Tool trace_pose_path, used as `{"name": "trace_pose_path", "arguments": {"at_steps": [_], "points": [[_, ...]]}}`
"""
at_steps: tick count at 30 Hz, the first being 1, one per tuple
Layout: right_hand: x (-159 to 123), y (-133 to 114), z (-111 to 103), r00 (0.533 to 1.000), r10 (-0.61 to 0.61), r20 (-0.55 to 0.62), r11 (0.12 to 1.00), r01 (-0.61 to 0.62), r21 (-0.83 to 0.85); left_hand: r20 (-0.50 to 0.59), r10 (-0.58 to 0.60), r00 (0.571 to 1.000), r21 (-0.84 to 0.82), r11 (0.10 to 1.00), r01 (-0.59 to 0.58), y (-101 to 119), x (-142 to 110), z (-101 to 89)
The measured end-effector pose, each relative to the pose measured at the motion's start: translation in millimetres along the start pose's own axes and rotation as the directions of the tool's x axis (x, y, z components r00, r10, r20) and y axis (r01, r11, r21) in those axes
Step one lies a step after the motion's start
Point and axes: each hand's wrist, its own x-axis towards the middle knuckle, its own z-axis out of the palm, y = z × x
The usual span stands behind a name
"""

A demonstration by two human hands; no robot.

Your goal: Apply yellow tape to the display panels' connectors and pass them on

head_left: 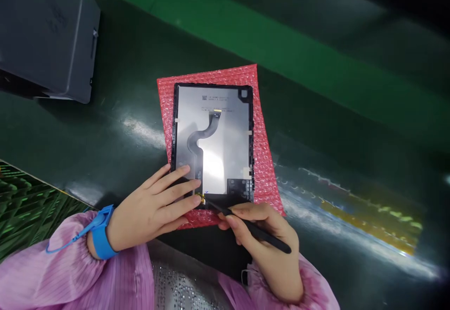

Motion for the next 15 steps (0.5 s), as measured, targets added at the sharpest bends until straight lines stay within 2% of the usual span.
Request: {"name": "trace_pose_path", "arguments": {"at_steps": [7,15], "points": [[-1.3,-3.8,2.2,1.0,-0.006,0.011,1.0,0.006,-0.001,0.045,-0.023,0.999,-0.009,1.0,0.024,1.0,-1.0,-0.3],[1.0,-4.4,1.5,1.0,-0.012,0.028,1.0,0.013,-0.025,0.02,-0.02,1.0,-0.007,1.0,0.02,1.9,0.4,-1.4]]}}
